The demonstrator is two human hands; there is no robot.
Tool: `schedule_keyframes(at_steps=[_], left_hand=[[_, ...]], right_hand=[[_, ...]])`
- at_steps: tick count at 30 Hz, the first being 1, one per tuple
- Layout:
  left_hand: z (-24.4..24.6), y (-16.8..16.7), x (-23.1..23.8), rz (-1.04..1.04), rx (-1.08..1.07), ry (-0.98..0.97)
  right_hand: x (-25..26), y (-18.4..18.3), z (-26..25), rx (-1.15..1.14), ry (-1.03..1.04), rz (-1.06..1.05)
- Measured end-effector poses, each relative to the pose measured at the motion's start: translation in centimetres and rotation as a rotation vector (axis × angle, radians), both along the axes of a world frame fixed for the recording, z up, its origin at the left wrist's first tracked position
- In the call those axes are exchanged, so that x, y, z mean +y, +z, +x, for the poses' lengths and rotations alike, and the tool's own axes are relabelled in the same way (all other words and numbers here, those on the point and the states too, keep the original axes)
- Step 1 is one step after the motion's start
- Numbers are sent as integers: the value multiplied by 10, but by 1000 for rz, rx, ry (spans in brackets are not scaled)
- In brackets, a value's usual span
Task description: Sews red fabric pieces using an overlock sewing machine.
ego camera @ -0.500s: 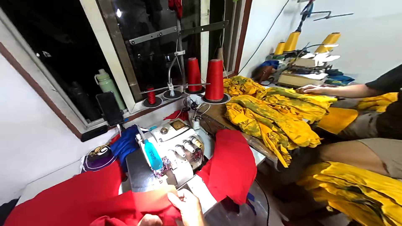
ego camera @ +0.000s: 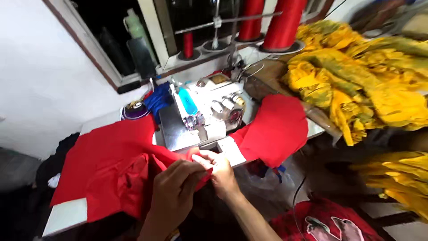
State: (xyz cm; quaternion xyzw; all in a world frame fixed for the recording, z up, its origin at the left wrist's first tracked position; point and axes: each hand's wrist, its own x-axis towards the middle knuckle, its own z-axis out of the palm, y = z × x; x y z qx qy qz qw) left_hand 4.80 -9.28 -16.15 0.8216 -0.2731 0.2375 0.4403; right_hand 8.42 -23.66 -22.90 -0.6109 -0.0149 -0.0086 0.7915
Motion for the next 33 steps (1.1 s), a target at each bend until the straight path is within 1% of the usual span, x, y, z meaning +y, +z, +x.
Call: schedule_keyframes(at_steps=[1, 2, 4, 6, 12, 15, 18, 19, 21, 23, 25, 27, 30, 33], left_hand=[[4, -1, 1, 1, -13, 42], [8, -9, 4, 11, -8, 104], [15, -33, 9, -9, 57, 205], [17, -44, 11, -41, 94, 241], [22, -39, 11, -12, 64, 293], [23, -38, 15, 11, 101, 335], [26, -36, 23, 35, 206, 278], [27, -37, 24, 33, 217, 262], [27, -38, 25, 26, 206, 275], [26, -41, 28, 4, 217, 325], [25, -39, 33, -25, 248, 382], [27, -35, 38, -76, 272, 418], [30, -33, 41, -152, 276, 449], [28, -36, 40, -228, 291, 470]], right_hand=[[2, 0, -1, -1, 0, 33], [3, -1, -3, 4, 5, 60], [3, -3, -7, 18, 21, 57], [1, -6, -10, 14, 42, 47], [0, -6, -9, -27, 87, 27], [-1, -5, -7, -68, 108, -71], [-1, -3, -4, -154, 122, -174], [0, -5, -4, -185, 111, -167], [4, -14, -6, -224, 75, -87], [7, -28, -13, -218, 38, -45], [7, -38, -21, -164, 70, -74], [8, -40, -26, -142, 99, -141], [13, -39, -27, -176, -10, -203], [14, -36, -29, -159, -103, -235]])
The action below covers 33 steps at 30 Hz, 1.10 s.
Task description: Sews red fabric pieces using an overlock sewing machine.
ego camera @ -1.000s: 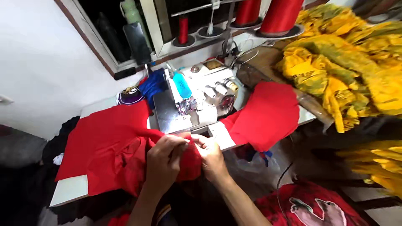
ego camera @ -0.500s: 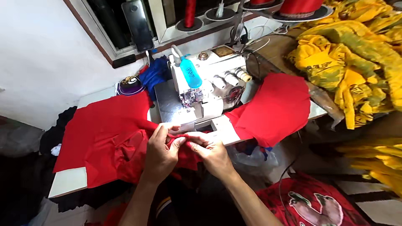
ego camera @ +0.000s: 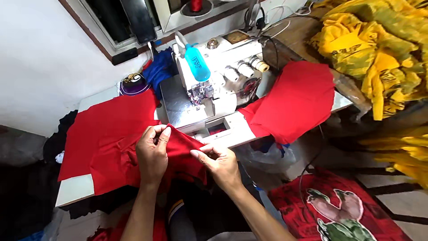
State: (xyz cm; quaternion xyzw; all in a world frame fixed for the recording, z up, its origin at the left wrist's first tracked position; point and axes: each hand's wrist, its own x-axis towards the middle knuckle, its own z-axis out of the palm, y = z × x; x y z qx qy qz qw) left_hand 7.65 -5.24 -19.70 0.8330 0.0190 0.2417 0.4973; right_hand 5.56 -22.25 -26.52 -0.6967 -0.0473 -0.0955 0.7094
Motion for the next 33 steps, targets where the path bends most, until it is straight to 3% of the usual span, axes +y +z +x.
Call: schedule_keyframes(at_steps=[12, 14, 18, 22, 26, 30, 33], left_hand=[[-17, 3, -6, -46, -105, 9], [-15, 14, -8, 46, -177, -43], [20, 38, -14, 465, -225, -120], [68, 4, -21, 645, -118, -149], [83, -28, -33, 771, -245, 1], [58, -40, -51, 860, -206, 56], [33, -52, -60, 810, -154, -7]], right_hand=[[-8, 17, -9, 110, -99, 106], [-12, 20, -6, 123, -26, 205], [-16, 23, 11, 265, 78, 295], [-13, 6, 30, 511, 90, 365], [-12, -1, 34, 558, 52, 387], [-13, -7, 20, 468, 23, 416], [-17, -7, 10, 499, 8, 475]])
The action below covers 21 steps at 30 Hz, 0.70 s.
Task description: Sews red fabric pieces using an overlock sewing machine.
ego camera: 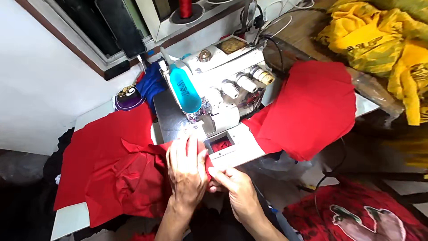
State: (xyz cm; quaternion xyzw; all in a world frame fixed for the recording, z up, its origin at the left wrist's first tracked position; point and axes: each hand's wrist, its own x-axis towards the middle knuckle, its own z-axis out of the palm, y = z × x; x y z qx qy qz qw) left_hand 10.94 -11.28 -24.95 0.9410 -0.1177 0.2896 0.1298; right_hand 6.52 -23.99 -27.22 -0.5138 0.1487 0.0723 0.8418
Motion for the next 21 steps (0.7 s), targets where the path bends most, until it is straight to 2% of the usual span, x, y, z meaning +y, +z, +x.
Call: schedule_keyframes(at_steps=[7, 12, 21], left_hand=[[8, 4, 11, -149, 62, -85], [12, 7, 18, -131, 98, -143], [18, 10, 16, -75, 104, -92]], right_hand=[[0, 13, 18, 10, -53, 74], [1, 13, 17, 5, -75, 106], [2, 16, 21, 10, -72, 129]])
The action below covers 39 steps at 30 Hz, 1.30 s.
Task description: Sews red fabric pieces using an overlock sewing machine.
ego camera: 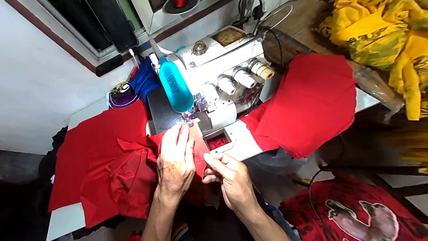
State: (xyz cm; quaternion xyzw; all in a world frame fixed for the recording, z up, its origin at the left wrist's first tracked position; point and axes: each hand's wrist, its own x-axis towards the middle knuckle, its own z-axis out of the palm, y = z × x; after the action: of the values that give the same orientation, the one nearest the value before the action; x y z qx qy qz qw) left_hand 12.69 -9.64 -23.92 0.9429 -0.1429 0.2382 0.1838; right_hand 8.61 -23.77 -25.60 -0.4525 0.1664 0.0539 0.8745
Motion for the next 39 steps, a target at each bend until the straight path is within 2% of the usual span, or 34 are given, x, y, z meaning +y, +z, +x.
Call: schedule_keyframes(at_steps=[4, 11, 17, 19, 21, 24, 26, 28, 31, 33, 34, 35, 37, 39], left_hand=[[12, 5, 5, 7, 40, -9], [65, 20, 20, 96, 165, 28], [81, 25, 25, 10, 245, 161], [74, 23, 30, -96, 256, 212], [56, 19, 36, -252, 285, 348], [7, 12, 27, -398, 123, 494], [-25, 3, 5, -408, -16, 467], [-43, -7, -18, -459, -73, 361], [-34, -22, -36, -519, -170, 172], [-22, -28, -42, -514, -213, 123], [-21, -27, -44, -517, -236, 109], [-21, -21, -43, -539, -255, 86], [-30, 4, -33, -594, -276, 51], [-26, 46, -10, -500, -314, 86]], right_hand=[[6, 2, 13, 4, -6, -41], [22, -2, 66, -13, -72, -222], [28, -8, 59, -30, -133, -208], [30, -5, 47, -10, -79, -214], [33, -6, 36, 14, 52, -222], [37, -11, 33, -75, 212, -386], [39, -14, 38, -184, 223, -494], [34, -15, 42, -263, 175, -501], [16, -19, 51, -239, -104, -522], [12, -20, 58, -126, -284, -478], [11, -19, 56, -116, -312, -482], [10, -17, 51, -153, -287, -494], [4, -13, 30, -364, -98, -482], [-1, -12, 18, -531, 89, -503]])
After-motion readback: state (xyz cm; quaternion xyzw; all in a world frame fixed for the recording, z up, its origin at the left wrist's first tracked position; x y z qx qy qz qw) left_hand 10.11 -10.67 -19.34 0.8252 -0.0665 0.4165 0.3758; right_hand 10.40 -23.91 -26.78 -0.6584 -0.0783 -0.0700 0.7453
